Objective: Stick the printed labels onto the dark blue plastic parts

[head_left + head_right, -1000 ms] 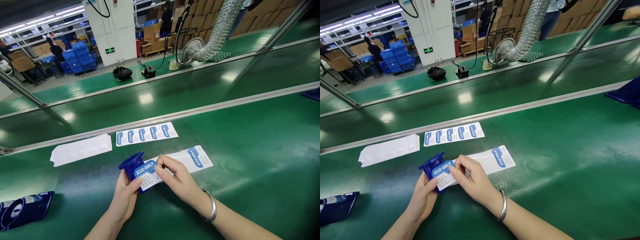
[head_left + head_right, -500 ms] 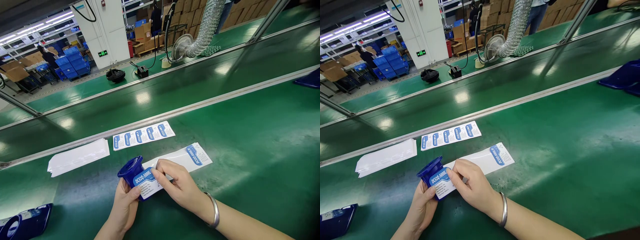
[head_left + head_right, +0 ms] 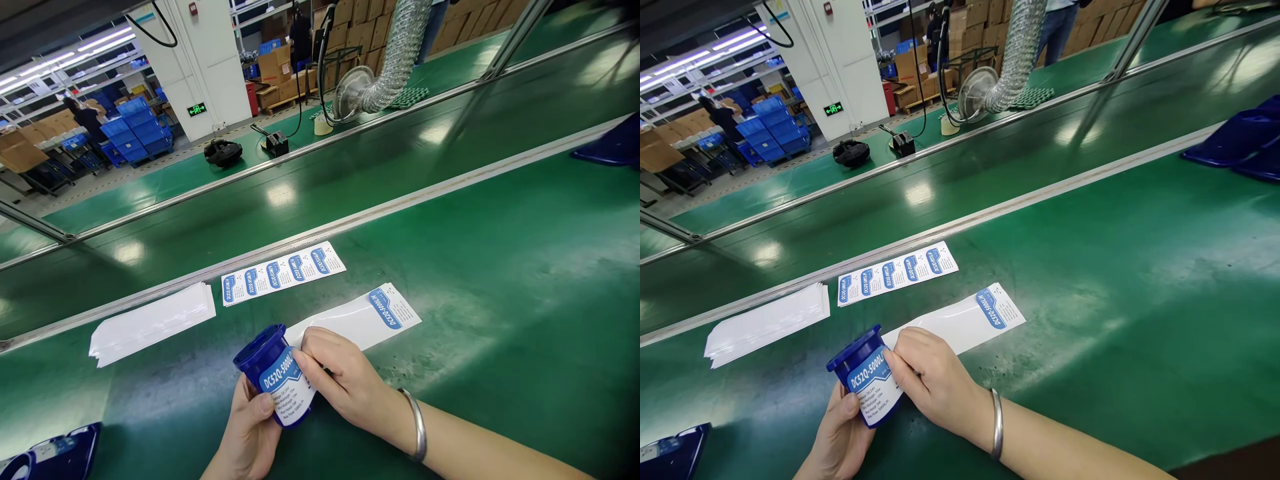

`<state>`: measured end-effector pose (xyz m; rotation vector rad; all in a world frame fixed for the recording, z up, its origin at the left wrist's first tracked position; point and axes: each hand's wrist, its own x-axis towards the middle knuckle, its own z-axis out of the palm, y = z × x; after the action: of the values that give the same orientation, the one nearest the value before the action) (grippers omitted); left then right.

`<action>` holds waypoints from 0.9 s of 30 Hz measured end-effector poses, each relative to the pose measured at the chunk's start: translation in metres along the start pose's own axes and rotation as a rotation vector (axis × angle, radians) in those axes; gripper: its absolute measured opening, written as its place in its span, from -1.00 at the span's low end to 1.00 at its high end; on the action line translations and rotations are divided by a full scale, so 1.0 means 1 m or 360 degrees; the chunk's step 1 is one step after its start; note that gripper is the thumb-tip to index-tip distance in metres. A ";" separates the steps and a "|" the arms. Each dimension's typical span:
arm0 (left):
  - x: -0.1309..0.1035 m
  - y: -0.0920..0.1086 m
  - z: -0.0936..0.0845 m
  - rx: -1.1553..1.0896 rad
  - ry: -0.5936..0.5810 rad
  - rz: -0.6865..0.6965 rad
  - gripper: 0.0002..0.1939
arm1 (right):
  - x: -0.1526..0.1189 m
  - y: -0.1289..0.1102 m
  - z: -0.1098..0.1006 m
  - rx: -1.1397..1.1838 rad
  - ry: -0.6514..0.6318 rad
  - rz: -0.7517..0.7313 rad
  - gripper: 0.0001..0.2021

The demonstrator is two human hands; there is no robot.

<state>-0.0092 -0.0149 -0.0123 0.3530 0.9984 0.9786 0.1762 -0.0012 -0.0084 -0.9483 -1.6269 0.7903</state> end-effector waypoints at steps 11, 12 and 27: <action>0.010 -0.002 -0.006 -0.0010 -0.0351 -0.0015 -0.52 | -0.020 0.006 0.028 0.0557 0.0209 0.0396 -0.69; 0.012 -0.001 -0.006 -0.0037 -0.0404 -0.0021 -0.54 | -0.021 0.008 0.030 0.0591 0.0209 0.0443 -0.70; 0.017 -0.008 0.008 -0.0381 -0.0996 -0.0668 -0.32 | -0.015 0.011 0.004 0.0960 -0.0109 0.0725 -0.47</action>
<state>0.0047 -0.0041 -0.0221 0.2133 0.3542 0.5379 0.1768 -0.0093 -0.0250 -0.8538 -1.1171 1.5340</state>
